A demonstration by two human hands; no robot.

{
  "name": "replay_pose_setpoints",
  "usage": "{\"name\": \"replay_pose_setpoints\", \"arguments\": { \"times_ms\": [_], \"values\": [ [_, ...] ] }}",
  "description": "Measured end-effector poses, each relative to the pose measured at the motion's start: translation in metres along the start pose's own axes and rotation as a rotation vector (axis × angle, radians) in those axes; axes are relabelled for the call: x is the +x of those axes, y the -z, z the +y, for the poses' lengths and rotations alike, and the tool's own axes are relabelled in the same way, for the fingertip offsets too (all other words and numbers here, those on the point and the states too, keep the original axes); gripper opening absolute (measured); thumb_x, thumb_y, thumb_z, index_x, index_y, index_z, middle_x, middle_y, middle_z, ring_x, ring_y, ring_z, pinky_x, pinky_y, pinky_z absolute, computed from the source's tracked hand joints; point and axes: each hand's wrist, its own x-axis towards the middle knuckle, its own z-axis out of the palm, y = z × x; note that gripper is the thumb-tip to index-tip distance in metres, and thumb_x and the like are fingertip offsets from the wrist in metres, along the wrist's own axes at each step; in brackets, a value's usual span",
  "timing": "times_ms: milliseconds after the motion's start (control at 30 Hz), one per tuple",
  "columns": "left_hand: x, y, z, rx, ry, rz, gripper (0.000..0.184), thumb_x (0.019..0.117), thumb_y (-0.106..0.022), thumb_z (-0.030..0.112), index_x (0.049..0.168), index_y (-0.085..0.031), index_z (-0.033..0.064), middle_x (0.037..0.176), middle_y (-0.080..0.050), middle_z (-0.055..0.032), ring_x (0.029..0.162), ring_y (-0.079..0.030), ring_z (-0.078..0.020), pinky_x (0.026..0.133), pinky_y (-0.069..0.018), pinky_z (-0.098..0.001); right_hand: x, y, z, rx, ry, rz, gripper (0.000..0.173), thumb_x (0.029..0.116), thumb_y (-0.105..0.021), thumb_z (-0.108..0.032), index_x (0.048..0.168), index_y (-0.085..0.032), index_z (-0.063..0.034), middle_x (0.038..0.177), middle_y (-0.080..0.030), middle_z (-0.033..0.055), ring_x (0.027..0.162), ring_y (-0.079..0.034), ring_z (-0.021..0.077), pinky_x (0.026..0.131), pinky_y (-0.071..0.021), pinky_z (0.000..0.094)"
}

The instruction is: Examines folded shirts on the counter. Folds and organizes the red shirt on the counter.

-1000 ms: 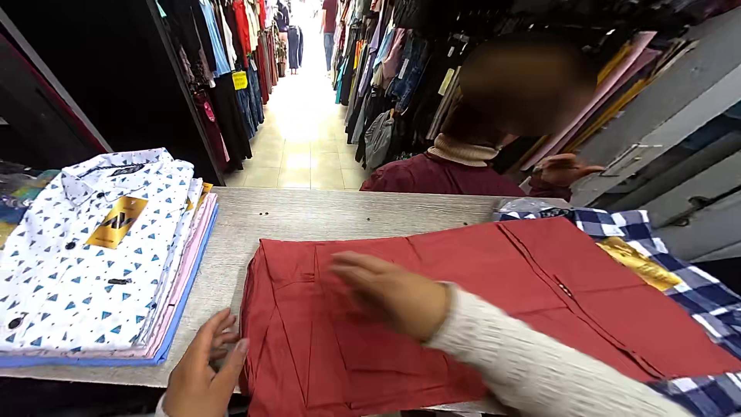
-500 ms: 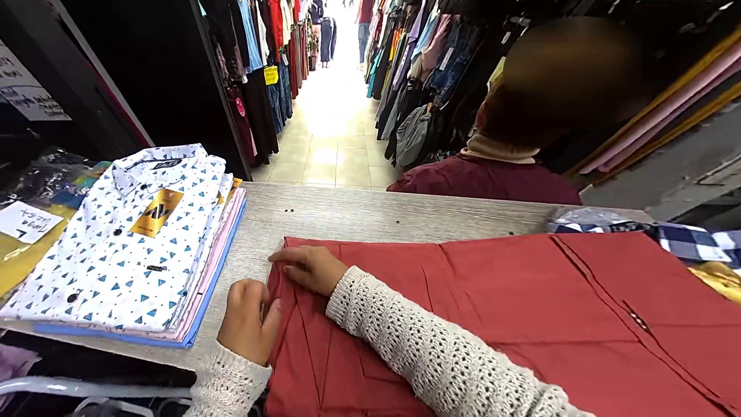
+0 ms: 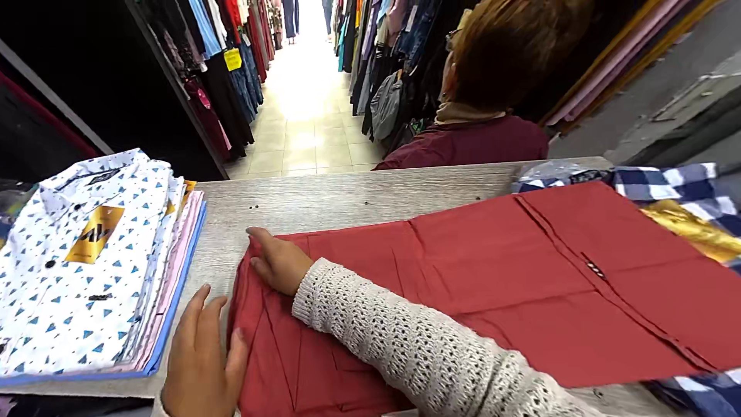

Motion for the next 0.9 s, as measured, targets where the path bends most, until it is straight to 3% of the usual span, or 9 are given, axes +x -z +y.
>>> {"name": "replay_pose_setpoints", "arguments": {
  "times_ms": [100,233,367,433,500,533,633,800,900],
  "values": [
    [-0.001,-0.011,0.039,-0.127,-0.07,-0.063,0.05,0.0954,-0.052,0.02,0.131,-0.058,-0.0157,0.139,-0.052,-0.038,0.124,-0.059,-0.0513,0.101,-0.0511,-0.0551,-0.003,0.001,-0.001,-0.027,0.123,0.011,0.048,0.104,-0.052,-0.006,0.151,-0.042,0.0012,0.117,-0.069,0.0222,0.105,-0.07,0.0348,0.093,-0.0545,0.0548],
    [-0.003,-0.035,0.067,-0.139,-0.157,-0.149,0.084,0.0972,-0.047,0.057,0.14,-0.051,-0.0149,0.144,-0.05,-0.0361,0.131,-0.054,-0.0511,0.103,-0.0433,-0.067,-0.015,0.052,-0.018,-0.103,0.354,0.279,0.046,0.1014,-0.056,-0.006,0.146,-0.05,0.0054,0.151,-0.05,0.0238,0.139,-0.051,0.0343,0.114,-0.0424,0.0468],
    [-0.017,-0.061,0.067,0.047,-0.235,-0.216,0.092,0.0919,-0.037,0.069,0.144,-0.054,-0.005,0.148,-0.054,-0.0223,0.136,-0.053,-0.0411,0.102,-0.0376,-0.0728,-0.072,0.09,-0.016,-0.477,0.135,0.476,0.07,0.104,-0.041,-0.051,0.159,-0.036,-0.0082,0.166,-0.032,0.01,0.153,-0.03,0.032,0.116,-0.0282,0.0674],
    [-0.02,-0.064,0.062,0.069,-0.251,-0.2,0.092,0.0935,-0.033,0.07,0.144,-0.053,-0.0045,0.148,-0.054,-0.0225,0.136,-0.053,-0.0414,0.103,-0.0367,-0.0731,-0.106,0.066,0.008,-0.605,-0.032,0.324,0.078,0.1016,-0.039,-0.062,0.159,-0.036,-0.0093,0.166,-0.032,0.01,0.154,-0.029,0.0323,0.117,-0.0211,0.0718],
    [-0.023,-0.063,0.061,0.039,-0.24,-0.213,0.093,0.0934,-0.038,0.07,0.146,-0.05,-0.0053,0.15,-0.051,-0.0254,0.137,-0.051,-0.0446,0.105,-0.0322,-0.0754,-0.121,0.055,0.018,-0.475,-0.289,-0.051,0.078,0.104,-0.039,-0.06,0.164,-0.023,-0.0123,0.171,-0.018,0.0065,0.159,-0.01,0.0271,0.121,-0.0001,0.0673],
    [-0.024,-0.063,0.064,0.011,-0.223,-0.224,0.091,0.0922,-0.045,0.067,0.146,-0.05,-0.0064,0.15,-0.049,-0.027,0.137,-0.049,-0.0469,0.106,-0.0291,-0.0769,-0.121,0.059,0.018,-0.428,-0.345,-0.153,0.078,0.1046,-0.04,-0.059,0.164,-0.019,-0.0121,0.172,-0.014,0.0065,0.159,-0.006,0.0258,0.122,0.0031,0.0653],
    [-0.024,-0.059,0.07,-0.077,-0.171,-0.299,0.089,0.0904,-0.058,0.058,0.146,-0.046,-0.0105,0.152,-0.043,-0.0331,0.14,-0.04,-0.0552,0.108,-0.0179,-0.081,-0.126,0.066,0.014,-0.305,-0.339,-0.132,0.072,0.1066,-0.042,-0.051,0.162,-0.027,-0.0075,0.17,-0.021,0.0099,0.159,-0.012,0.0267,0.123,0.0,0.0635],
    [-0.02,-0.071,0.071,-0.1,-0.189,-0.235,0.091,0.0892,-0.057,0.059,0.141,-0.049,-0.0158,0.145,-0.048,-0.0376,0.134,-0.043,-0.0621,0.105,-0.0217,-0.0823,-0.216,0.128,0.018,-0.365,-0.313,0.508,0.049,0.1026,-0.057,-0.027,0.145,-0.054,-0.0013,0.149,-0.054,0.0173,0.139,-0.051,0.0309,0.115,-0.0395,0.0531],
    [-0.023,-0.069,0.071,-0.097,-0.187,-0.216,0.088,0.0884,-0.059,0.056,0.141,-0.051,-0.0141,0.146,-0.049,-0.0353,0.135,-0.043,-0.0596,0.104,-0.0214,-0.0821,-0.314,0.202,0.055,-0.597,-0.621,0.806,0.055,0.1018,-0.061,-0.028,0.142,-0.05,0.0081,0.141,-0.054,0.0319,0.131,-0.054,0.0464,0.11,-0.0426,0.0599]
  ]
}}
